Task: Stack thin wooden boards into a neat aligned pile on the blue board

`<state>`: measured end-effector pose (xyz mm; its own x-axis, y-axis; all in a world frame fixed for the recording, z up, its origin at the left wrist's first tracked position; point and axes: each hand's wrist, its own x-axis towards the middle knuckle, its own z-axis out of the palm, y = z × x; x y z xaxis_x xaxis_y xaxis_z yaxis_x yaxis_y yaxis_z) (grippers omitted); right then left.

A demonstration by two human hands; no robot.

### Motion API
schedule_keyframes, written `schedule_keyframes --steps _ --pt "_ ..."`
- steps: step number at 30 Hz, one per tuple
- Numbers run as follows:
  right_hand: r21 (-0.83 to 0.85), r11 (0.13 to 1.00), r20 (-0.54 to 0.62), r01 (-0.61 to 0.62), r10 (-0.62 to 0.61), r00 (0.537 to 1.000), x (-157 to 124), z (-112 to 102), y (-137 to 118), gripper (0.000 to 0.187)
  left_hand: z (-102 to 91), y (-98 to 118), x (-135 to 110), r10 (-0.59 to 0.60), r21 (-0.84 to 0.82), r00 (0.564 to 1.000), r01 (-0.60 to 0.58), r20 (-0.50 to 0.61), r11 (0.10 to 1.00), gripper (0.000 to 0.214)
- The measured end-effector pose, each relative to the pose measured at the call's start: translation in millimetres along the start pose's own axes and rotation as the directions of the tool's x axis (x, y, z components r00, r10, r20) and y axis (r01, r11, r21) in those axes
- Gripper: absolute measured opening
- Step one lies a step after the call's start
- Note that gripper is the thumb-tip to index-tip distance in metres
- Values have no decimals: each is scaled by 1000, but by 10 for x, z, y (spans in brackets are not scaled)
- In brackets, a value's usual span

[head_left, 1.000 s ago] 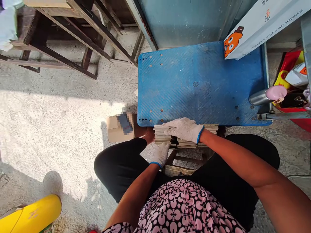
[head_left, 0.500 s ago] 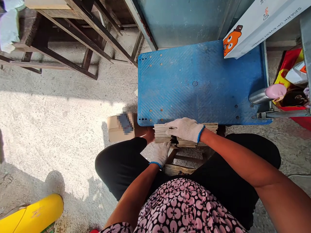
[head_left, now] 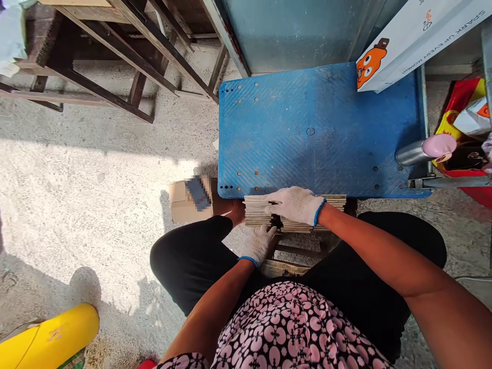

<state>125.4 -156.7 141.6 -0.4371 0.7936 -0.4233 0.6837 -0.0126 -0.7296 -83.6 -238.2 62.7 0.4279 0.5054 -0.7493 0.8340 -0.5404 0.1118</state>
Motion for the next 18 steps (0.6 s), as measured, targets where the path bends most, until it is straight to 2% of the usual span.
schedule_keyframes --steps 2,5,8,12,18 --pt "-6 1000 -4 4 -4 1000 -2 4 -2 41 -13 16 -18 6 -2 999 -6 51 1000 42" --pt "-19 1000 -18 21 -21 1000 -12 6 -8 41 -25 25 -4 -46 16 992 45 119 999 35" --pt "-33 999 -18 11 -11 1000 -30 -2 -12 42 -16 13 38 -89 14 988 88 126 996 29" --pt "-42 999 -2 -6 6 1000 -46 -26 -14 45 37 -11 67 -124 -125 978 146 169 981 30" --pt "-39 999 14 2 -2 1000 -31 -34 -21 45 37 -69 50 -129 -192 980 157 149 969 30"
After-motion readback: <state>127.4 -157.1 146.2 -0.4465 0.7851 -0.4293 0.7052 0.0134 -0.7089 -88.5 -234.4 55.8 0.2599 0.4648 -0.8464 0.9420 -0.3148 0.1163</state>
